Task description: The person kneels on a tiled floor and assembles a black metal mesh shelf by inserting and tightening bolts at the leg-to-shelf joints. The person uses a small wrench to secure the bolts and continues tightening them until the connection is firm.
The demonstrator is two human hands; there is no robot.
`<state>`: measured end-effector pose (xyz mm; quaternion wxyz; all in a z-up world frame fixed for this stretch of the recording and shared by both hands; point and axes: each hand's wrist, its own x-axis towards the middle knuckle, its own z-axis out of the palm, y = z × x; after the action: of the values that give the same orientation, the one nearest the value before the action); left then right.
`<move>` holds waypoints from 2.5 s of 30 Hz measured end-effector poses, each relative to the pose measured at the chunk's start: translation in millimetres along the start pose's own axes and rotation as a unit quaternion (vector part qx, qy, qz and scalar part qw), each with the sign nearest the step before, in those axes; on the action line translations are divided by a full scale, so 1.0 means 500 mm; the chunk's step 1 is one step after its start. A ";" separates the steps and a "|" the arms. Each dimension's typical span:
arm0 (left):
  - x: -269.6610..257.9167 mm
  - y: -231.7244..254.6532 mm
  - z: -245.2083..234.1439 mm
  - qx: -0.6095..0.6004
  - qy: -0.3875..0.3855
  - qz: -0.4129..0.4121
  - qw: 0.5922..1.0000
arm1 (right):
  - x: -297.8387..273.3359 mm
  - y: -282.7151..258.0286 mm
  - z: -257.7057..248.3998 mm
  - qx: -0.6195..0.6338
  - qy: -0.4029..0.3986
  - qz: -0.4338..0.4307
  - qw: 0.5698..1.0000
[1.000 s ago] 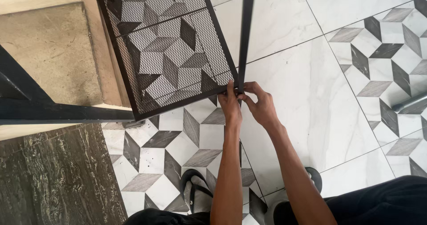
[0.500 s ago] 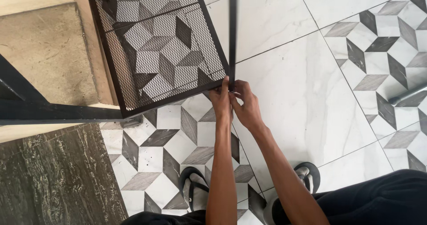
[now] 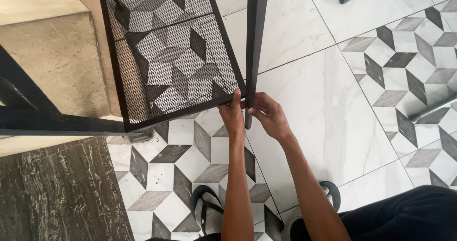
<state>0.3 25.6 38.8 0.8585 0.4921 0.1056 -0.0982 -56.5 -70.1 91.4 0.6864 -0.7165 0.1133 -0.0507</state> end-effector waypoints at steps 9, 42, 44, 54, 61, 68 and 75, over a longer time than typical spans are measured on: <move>0.004 0.007 0.006 0.010 0.005 0.027 1.000 | -0.003 0.030 -0.005 0.121 0.016 -0.013 0.992; 0.019 -0.039 0.058 -0.049 0.011 -0.022 0.999 | 0.012 0.090 -0.004 -0.034 0.197 -0.088 0.976; 0.024 -0.067 0.055 -0.057 0.017 -0.032 0.998 | 0.013 0.108 -0.006 -0.043 0.203 -0.084 0.975; 0.033 -0.120 0.031 -0.082 0.044 -0.047 0.995 | 0.009 0.159 0.004 -0.095 0.225 -0.035 0.969; 0.045 -0.126 0.039 -0.027 0.058 -0.040 0.997 | 0.010 0.128 0.011 -0.176 0.237 -0.030 0.955; 0.046 -0.104 0.037 -0.003 0.066 -0.080 0.995 | -0.007 0.059 0.040 -0.279 0.272 -0.015 0.921; 0.041 -0.112 0.033 -0.050 0.071 -0.048 0.995 | -0.023 0.039 0.057 -0.487 0.225 -0.149 0.831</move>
<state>6.1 -17.8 -5.1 0.8665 0.4491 0.1944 -0.0990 -63.0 -40.4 71.6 0.1879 -0.9351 0.1664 -0.2501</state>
